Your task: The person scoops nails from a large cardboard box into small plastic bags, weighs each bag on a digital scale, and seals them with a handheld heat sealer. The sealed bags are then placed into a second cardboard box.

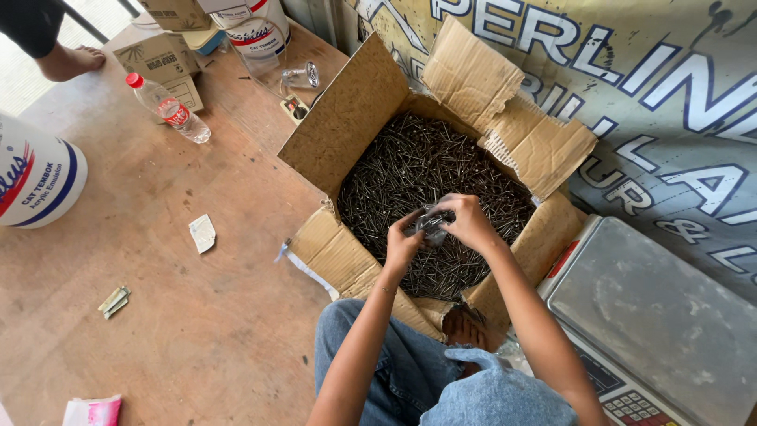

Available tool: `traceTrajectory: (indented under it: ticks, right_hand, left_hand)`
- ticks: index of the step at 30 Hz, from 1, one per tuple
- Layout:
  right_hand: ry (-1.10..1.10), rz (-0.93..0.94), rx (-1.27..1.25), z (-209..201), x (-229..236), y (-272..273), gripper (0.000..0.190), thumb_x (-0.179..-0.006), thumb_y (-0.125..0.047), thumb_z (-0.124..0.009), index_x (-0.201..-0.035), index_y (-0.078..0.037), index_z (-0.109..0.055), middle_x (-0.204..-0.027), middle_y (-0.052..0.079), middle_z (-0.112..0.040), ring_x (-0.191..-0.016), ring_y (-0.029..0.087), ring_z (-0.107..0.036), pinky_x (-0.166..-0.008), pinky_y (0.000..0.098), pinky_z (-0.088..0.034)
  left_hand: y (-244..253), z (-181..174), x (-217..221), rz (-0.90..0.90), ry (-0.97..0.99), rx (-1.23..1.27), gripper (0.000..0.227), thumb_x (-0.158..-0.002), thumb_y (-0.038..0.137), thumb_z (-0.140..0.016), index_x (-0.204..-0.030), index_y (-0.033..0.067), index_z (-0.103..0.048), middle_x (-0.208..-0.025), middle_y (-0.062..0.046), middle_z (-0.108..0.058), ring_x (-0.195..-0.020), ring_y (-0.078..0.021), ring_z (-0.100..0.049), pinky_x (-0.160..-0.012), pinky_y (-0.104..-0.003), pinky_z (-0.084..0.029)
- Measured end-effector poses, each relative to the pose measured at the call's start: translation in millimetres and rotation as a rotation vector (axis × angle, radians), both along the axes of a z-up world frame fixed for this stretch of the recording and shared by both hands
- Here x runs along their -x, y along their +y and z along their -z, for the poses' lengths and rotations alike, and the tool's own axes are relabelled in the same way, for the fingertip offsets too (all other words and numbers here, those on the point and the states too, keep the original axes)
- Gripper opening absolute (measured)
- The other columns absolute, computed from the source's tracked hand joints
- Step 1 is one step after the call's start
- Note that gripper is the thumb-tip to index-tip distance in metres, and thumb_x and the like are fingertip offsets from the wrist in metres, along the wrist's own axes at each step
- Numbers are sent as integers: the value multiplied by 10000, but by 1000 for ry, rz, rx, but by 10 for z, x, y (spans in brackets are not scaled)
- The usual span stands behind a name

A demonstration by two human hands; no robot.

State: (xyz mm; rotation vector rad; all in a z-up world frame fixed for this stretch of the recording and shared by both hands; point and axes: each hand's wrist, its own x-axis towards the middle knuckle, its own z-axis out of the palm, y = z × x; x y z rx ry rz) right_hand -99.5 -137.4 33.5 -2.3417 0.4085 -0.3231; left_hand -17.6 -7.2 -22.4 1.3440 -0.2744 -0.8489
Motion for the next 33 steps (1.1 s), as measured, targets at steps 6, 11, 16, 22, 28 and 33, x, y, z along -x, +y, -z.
traceTrajectory:
  ticks: [6, 11, 16, 22, 28, 33]
  right_hand:
    - [166, -84, 41, -71, -23, 32, 270, -673, 77, -704, -931, -6, -696, -929, 180, -677, -935, 318, -653, -836, 369, -532]
    - [207, -110, 93, -114, -74, 93, 271, -700, 76, -695, -962, 10, -684, -943, 187, -675, -937, 308, -656, -834, 348, -539]
    - [183, -100, 43, -369, -65, 185, 235, -762, 17, -684, -996, 5, -664, -973, 201, -660, -953, 299, -648, -864, 342, -530]
    - [253, 165, 56, 400, 99, 59, 156, -807, -164, -695, -929, -71, -664, -839, 95, -672, -820, 231, -670, -705, 317, -556]
    - [796, -22, 10, 1087, 221, 603, 234, -760, -292, -709, -795, -63, -683, -739, 112, -671, -762, 231, -679, -652, 341, -552]
    - [871, 35, 304, 879, 36, 1058, 884, -650, -427, -796, -1401, -246, -366, -1194, 290, -420, -1018, 462, -542, -723, 477, -535]
  left_hand:
    - [31, -38, -14, -23, -38, -24, 494, -722, -94, -520, -1199, 6, -599, -1083, -311, -569, -598, -325, -658, -464, -318, -578]
    - [35, 134, -78, 15, -330, -224, 479, -674, 30, -617, -1132, 153, -681, -1031, -171, -662, -838, -252, -649, -635, -377, -496]
    - [86, 104, -123, 44, -452, -205, 459, -687, 2, -616, -1136, 87, -666, -1102, -175, -644, -1063, -368, -587, -859, -424, -479]
    - [218, -43, -153, 15, -574, -163, 484, -667, -23, -572, -1115, 126, -681, -1113, -168, -645, -1066, -359, -587, -887, -419, -488]
    - [223, 374, -358, -47, -492, -166, 442, -686, -12, -584, -1101, 101, -683, -1084, -159, -657, -1040, -330, -605, -872, -396, -495]
    - [298, 529, -450, 51, -615, -181, 327, -728, 82, -602, -993, 216, -739, -1059, -162, -661, -1061, -341, -596, -872, -385, -498]
